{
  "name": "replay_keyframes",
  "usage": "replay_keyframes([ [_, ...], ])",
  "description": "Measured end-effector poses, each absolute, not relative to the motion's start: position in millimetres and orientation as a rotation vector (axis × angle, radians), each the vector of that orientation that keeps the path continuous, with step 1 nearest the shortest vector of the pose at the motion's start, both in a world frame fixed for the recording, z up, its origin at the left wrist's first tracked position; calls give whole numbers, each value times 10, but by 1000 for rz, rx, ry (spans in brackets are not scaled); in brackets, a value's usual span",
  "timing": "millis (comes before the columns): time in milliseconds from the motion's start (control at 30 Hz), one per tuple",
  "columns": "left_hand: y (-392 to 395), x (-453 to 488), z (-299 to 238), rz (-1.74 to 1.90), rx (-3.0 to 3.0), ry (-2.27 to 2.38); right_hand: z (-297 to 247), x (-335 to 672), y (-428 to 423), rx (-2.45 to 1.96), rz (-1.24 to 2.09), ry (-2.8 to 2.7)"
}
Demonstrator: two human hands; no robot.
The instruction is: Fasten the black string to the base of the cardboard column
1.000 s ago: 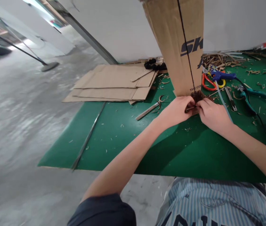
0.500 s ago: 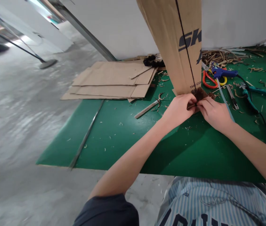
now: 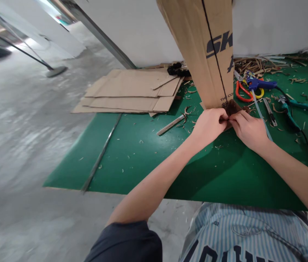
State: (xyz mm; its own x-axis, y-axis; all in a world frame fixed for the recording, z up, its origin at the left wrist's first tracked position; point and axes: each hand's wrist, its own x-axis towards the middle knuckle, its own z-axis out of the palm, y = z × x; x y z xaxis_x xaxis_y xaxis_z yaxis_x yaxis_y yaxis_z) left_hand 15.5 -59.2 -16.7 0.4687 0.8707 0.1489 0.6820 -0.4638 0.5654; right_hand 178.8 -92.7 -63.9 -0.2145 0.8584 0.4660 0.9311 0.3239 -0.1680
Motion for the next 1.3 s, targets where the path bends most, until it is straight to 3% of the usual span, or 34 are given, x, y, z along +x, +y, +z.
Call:
replay_keyframes([
  [1300, -563, 136, -106, 484, 2266, 1267, -682, 1771, -959, -1477, -251, -2113],
])
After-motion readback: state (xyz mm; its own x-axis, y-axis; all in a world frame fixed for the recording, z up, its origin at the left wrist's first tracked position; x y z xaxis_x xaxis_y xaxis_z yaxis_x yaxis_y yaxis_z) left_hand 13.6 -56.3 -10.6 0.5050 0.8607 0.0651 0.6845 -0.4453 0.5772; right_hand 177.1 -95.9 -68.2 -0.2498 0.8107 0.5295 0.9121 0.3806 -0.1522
